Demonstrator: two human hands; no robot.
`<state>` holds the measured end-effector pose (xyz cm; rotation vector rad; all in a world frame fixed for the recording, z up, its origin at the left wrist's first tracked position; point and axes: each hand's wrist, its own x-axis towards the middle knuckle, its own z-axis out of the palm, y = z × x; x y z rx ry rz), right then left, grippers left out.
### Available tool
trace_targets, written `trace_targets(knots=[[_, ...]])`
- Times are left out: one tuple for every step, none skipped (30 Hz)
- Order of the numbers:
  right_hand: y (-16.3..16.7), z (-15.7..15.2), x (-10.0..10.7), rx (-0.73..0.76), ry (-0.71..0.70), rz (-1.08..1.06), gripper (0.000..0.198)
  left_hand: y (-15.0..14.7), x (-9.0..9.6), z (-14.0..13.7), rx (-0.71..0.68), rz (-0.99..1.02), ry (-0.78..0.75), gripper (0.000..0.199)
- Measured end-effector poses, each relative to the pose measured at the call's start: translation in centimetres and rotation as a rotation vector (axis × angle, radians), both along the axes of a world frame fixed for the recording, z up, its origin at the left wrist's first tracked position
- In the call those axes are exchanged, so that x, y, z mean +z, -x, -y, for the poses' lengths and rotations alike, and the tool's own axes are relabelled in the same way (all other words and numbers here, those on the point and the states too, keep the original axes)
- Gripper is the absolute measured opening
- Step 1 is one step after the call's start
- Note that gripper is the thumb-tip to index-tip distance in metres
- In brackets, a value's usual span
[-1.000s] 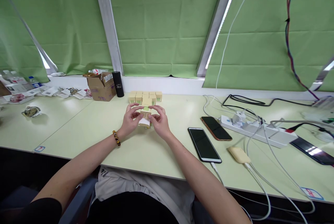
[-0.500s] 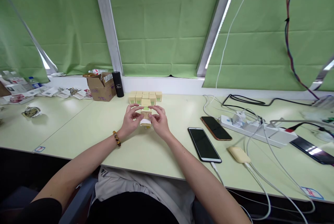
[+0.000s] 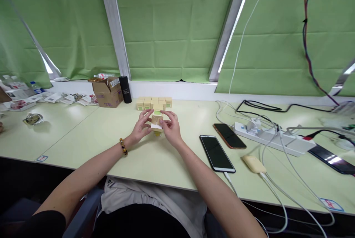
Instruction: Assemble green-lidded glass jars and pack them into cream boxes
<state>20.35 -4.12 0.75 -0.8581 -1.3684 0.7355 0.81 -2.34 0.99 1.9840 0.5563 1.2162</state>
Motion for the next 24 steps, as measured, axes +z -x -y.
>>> trace_targets(knots=[[0.02,0.01,0.02,0.000,0.000,-0.004,0.043,-0.07,0.01,0.03,0.000,-0.004,-0.002,0.080],[0.05,0.01,0.02,0.000,0.001,-0.005,0.042,-0.15,0.02,0.07,0.006,-0.006,-0.004,0.083],[0.08,0.00,0.00,-0.002,0.001,-0.005,0.042,-0.23,0.03,0.12,0.017,-0.006,-0.006,0.085],[0.12,0.00,-0.03,-0.003,0.002,-0.005,0.042,-0.30,0.04,0.16,0.032,-0.004,-0.006,0.084],[0.15,-0.01,-0.06,-0.004,0.002,-0.004,0.042,-0.36,0.04,0.21,0.048,0.000,-0.005,0.081],[0.19,0.00,-0.09,-0.003,0.002,-0.002,0.042,-0.40,0.05,0.25,0.064,0.008,-0.002,0.077],[0.22,0.01,-0.11,-0.001,0.000,-0.001,0.043,-0.43,0.05,0.28,0.078,0.018,0.000,0.073],[0.25,0.04,-0.12,0.004,-0.004,0.003,0.043,-0.45,0.05,0.30,0.090,0.030,0.001,0.069],[0.27,0.09,-0.12,0.010,-0.008,0.010,0.043,-0.45,0.05,0.30,0.100,0.043,0.003,0.066],[0.28,0.15,-0.11,0.020,-0.013,0.017,0.044,-0.46,0.05,0.30,0.108,0.057,0.003,0.063],[0.29,0.23,-0.08,0.032,-0.018,0.023,0.044,-0.46,0.04,0.28,0.112,0.069,0.004,0.061],[0.28,0.31,-0.06,0.046,-0.022,0.027,0.044,-0.47,0.03,0.26,0.116,0.081,0.006,0.058],[0.27,0.39,-0.03,0.061,-0.027,0.029,0.044,-0.47,0.00,0.22,0.120,0.090,0.008,0.057],[0.24,0.48,0.00,0.077,-0.031,0.030,0.045,-0.47,-0.03,0.18,0.126,0.099,0.010,0.055],[0.22,0.55,0.02,0.089,-0.036,0.029,0.046,-0.48,-0.08,0.13,0.136,0.107,0.010,0.053],[0.19,0.62,0.03,0.099,-0.040,0.028,0.047,-0.48,-0.13,0.08,0.149,0.113,0.009,0.051],[0.16,0.67,0.03,0.105,-0.043,0.031,0.047,-0.49,-0.19,0.02,0.162,0.117,0.007,0.050],[0.14,0.72,0.02,0.109,-0.045,0.036,0.048,-0.50,-0.25,-0.04,0.175,0.123,0.005,0.048],[0.14,0.75,-0.01,0.113,-0.046,0.043,0.049,-0.52,-0.30,-0.10,0.183,0.129,0.004,0.047],[0.14,0.78,-0.04,0.116,-0.049,0.049,0.049,-0.54,-0.35,-0.16,0.187,0.137,0.004,0.046],[0.15,0.79,-0.09,0.120,-0.053,0.055,0.050,-0.57,-0.38,-0.22,0.187,0.146,0.004,0.045],[0.17,0.80,-0.13,0.123,-0.057,0.058,0.050,-0.59,-0.41,-0.26,0.185,0.154,0.005,0.045],[0.20,0.81,-0.18,0.126,-0.062,0.061,0.050,-0.63,-0.42,-0.30,0.183,0.162,0.005,0.044],[0.22,0.81,-0.22,0.127,-0.066,0.062,0.050,-0.66,-0.44,-0.33,0.184,0.167,0.004,0.044]])
